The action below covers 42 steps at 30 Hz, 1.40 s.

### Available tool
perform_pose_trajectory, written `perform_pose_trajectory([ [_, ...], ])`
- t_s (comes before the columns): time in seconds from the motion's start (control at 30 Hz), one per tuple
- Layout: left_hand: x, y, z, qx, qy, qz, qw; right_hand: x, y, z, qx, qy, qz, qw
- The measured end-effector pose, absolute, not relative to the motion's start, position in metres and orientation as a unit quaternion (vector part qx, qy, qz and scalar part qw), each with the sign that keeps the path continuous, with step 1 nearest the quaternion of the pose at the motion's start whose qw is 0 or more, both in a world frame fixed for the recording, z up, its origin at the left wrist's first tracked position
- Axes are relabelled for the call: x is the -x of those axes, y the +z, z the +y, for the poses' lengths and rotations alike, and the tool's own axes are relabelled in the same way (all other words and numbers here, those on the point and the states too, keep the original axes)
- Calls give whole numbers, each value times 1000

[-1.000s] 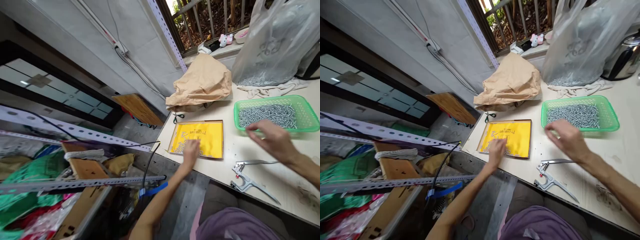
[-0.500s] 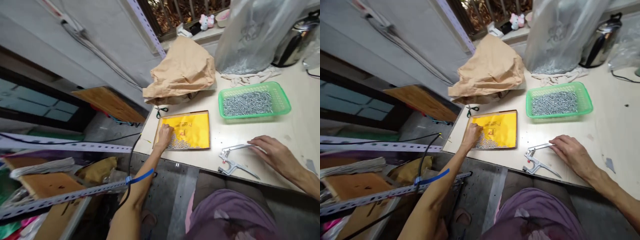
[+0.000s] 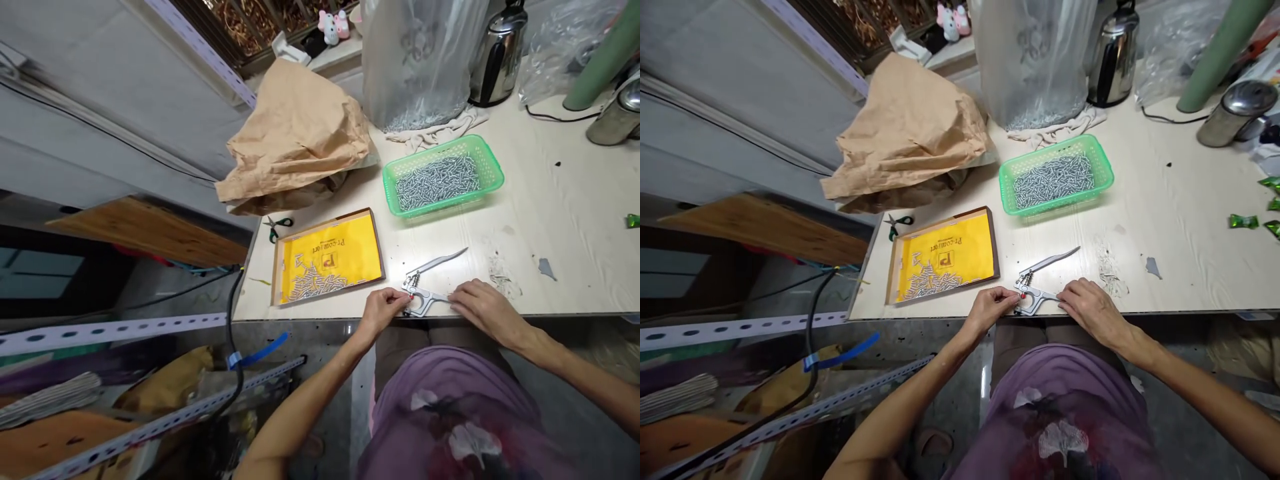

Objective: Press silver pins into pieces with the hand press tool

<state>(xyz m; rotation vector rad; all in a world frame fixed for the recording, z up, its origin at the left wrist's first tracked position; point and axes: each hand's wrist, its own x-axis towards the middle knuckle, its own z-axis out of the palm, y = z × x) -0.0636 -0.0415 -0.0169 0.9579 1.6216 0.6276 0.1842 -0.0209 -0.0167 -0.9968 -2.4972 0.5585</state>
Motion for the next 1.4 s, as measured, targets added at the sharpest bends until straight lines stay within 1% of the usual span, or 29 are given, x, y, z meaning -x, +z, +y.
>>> perform_pose_trajectory([
  [0.13, 65, -20, -39, -401, 229, 706, 538, -184, -19, -25, 362, 206, -889, 190],
  [0.37, 66, -16, -35, -467, 140, 711, 507, -185, -20, -28, 366, 210, -887, 189],
  [0.47, 66, -11, -31, -477, 86, 696, 530, -184, -17, -25, 366, 200, -892, 177],
  [0.53, 66, -8, -30, -454, 68, 694, 555, -184, -16, -19, 372, 170, -898, 162],
  [0.63, 63, -6, -31, -416, 77, 702, 573, -182, -18, -4, 386, 116, -907, 121],
  [0.77, 59, -8, -35, -386, 97, 716, 574, -177, -25, 18, 381, 90, -917, 72],
  [0.97, 59, -15, -38, -379, 106, 724, 567, -168, -23, 26, 377, 63, -923, 52],
  [1.07, 61, -15, -39, -392, 88, 724, 561, -167, -17, 23, 374, 71, -924, 41],
  [1.13, 61, -13, -43, -441, 76, 729, 519, -167, -11, 19, 371, 96, -923, 36],
  [1.23, 58, -10, -52, -587, 119, 714, 362, -169, -4, 12, 362, 134, -921, 53],
  [1.3, 52, -10, -54, -686, 149, 663, 261, -169, -1, 8, 361, 142, -919, 69],
  [1.4, 39, -14, -43, -802, 143, 546, 194, -168, -3, 3, 369, 129, -917, 79],
])
